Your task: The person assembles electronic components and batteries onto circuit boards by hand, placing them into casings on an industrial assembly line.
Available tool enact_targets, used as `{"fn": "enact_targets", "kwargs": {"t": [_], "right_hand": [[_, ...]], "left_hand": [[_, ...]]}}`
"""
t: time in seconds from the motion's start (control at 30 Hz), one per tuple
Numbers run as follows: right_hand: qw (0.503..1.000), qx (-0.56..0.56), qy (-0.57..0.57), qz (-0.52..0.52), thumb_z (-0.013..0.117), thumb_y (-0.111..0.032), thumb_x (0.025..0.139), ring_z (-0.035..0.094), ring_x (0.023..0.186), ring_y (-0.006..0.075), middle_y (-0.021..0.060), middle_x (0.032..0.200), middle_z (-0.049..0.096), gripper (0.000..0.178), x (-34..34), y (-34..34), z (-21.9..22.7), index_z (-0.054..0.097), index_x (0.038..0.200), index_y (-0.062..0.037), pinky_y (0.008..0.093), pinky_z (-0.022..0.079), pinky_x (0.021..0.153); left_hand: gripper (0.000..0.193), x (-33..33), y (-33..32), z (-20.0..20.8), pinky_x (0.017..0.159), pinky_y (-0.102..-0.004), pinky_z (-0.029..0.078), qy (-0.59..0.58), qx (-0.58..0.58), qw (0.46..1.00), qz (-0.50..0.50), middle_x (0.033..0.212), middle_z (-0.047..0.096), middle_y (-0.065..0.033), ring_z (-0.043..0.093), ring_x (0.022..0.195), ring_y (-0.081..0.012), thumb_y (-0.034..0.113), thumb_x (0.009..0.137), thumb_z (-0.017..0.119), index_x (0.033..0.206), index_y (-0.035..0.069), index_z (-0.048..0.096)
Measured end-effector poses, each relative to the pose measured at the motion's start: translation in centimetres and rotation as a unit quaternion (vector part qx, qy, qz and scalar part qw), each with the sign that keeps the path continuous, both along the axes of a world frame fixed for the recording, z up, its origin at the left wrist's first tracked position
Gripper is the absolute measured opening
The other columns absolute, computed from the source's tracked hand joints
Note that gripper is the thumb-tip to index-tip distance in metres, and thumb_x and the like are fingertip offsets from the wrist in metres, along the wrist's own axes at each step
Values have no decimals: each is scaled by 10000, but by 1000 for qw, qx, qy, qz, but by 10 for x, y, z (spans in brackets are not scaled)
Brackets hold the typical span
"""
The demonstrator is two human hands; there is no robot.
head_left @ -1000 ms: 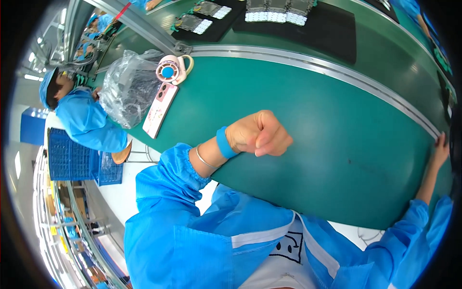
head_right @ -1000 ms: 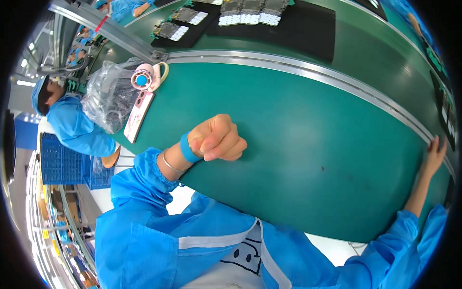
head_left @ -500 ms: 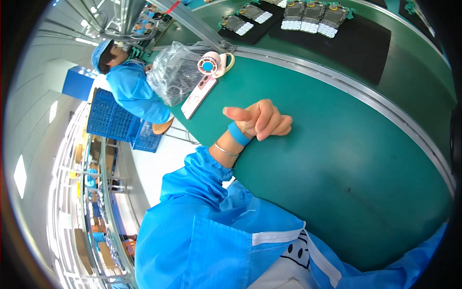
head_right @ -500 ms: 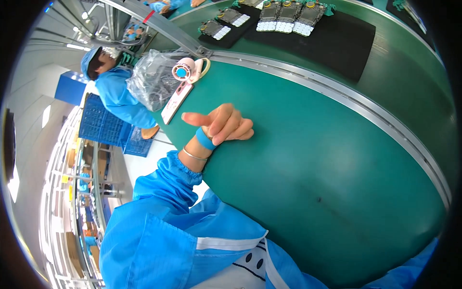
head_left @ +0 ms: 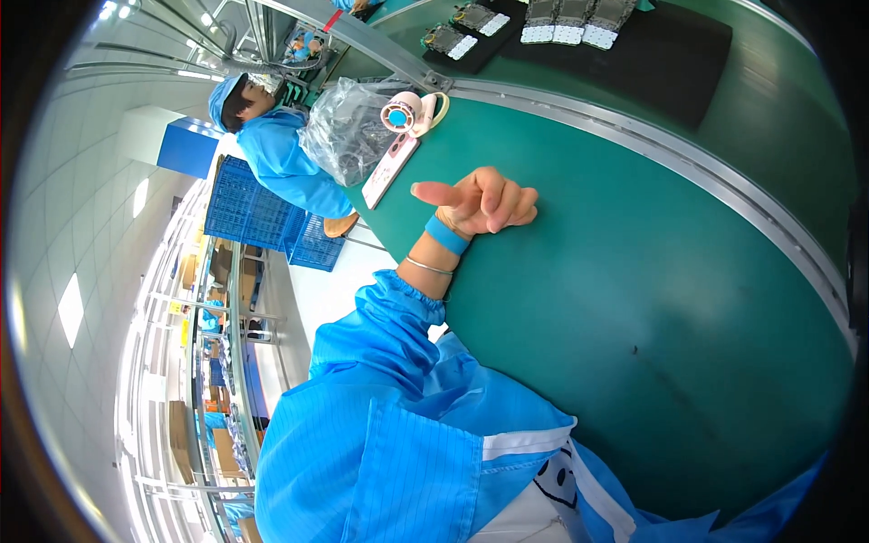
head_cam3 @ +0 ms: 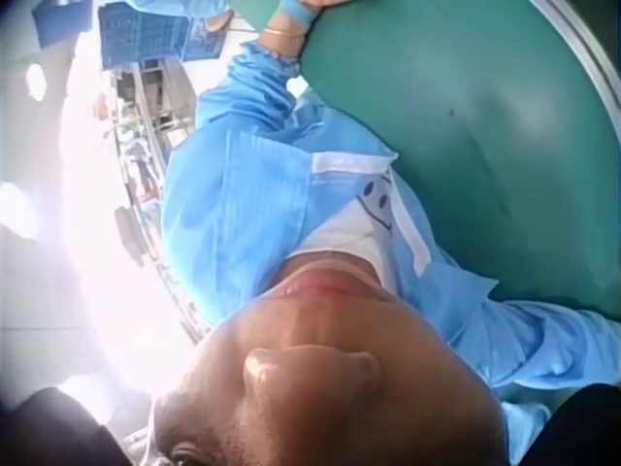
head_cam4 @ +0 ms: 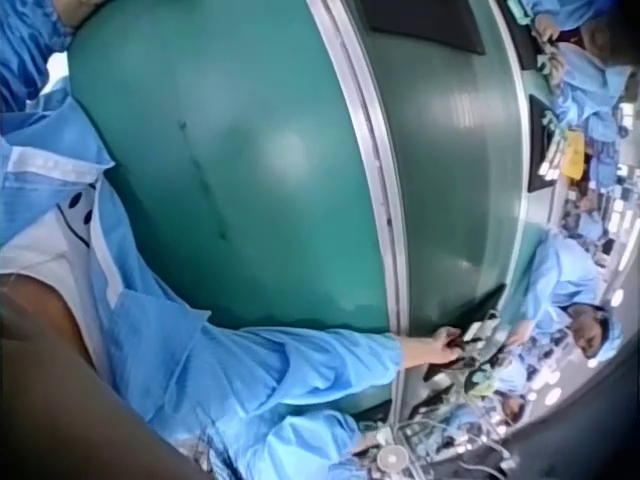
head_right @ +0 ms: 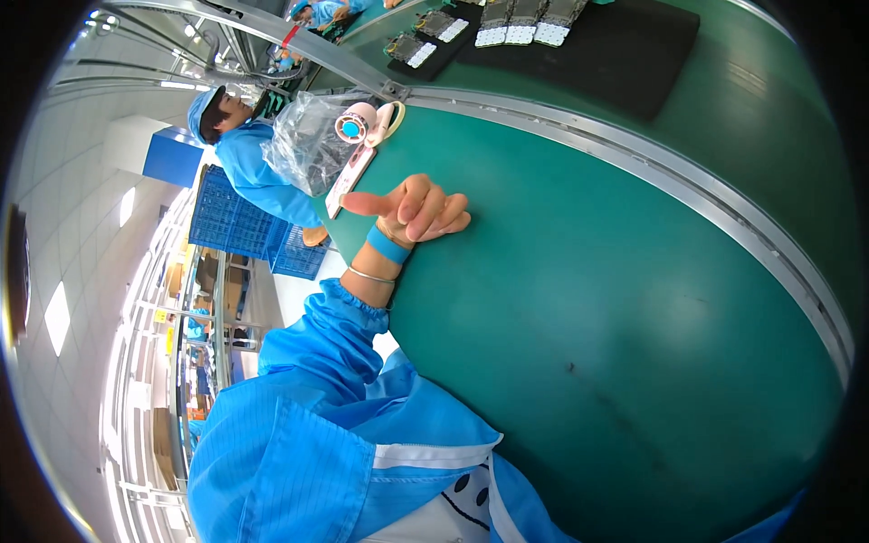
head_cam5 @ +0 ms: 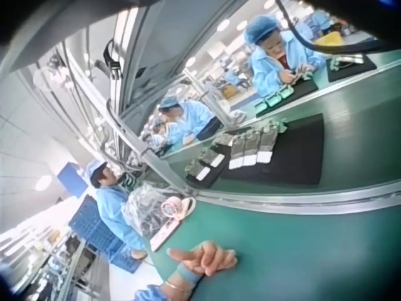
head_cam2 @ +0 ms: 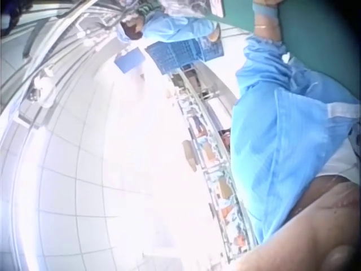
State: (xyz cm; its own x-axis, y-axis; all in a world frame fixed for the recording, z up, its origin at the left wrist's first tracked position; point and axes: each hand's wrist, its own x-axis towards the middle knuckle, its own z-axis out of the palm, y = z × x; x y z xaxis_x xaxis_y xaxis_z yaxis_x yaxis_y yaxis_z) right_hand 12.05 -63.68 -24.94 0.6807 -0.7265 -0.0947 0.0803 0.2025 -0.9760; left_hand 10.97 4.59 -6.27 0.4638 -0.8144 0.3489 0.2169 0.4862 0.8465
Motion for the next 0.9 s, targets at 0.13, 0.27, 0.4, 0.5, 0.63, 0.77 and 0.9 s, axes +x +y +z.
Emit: {"fn": "enact_targets", "kwargs": {"t": [0.13,0.27,0.4,0.5,0.63,0.77,0.9], "right_hand": [[999,30,-2,11,559,-96,873,615,897,263,101,923,646,186,23,-6,-15,626,1045,-71,389,515,766],[996,-46,-66,-50,554,-61,872,617,882,256,86,923,638,210,20,-111,95,612,1072,-86,369,530,750],[982,-122,-112,-88,640,-83,855,605,802,187,79,937,619,171,-35,-133,147,603,1021,-86,324,535,701],[978,10,-207,-23,644,-93,846,603,736,136,4,783,616,111,-57,-53,177,598,948,-96,283,476,561],[970,12,-221,103,595,-126,874,561,789,134,25,861,613,81,-74,54,204,612,922,-63,295,441,665],[974,66,-142,165,575,-101,890,585,769,144,33,850,616,160,-90,160,204,611,1008,1,291,470,700],[964,110,-102,219,599,-99,889,625,821,157,83,884,647,183,-131,260,209,628,1010,36,280,502,739]], "left_hand": [[595,-7,-9,11,682,-274,320,11,9,998,55,749,561,36,416,771,-129,740,654,608,788,161,574],[781,-16,22,6,663,-311,328,-7,63,992,110,805,597,-21,428,749,-161,854,648,435,805,114,627],[481,-25,25,12,617,-295,391,12,161,961,223,741,599,-122,486,663,-191,471,939,490,785,27,591],[287,-26,16,21,589,-282,409,170,176,929,278,748,581,-131,490,651,-191,276,949,522,806,28,547],[254,-10,8,17,596,-263,417,183,142,952,201,750,567,-124,490,653,-183,235,958,503,822,22,512],[250,-9,-1,22,598,-265,403,154,158,954,202,738,532,-104,475,656,-171,206,974,469,781,48,475],[275,-14,-10,22,620,-258,376,138,135,960,205,768,538,-95,452,665,-154,248,996,443,811,47,480]]}}
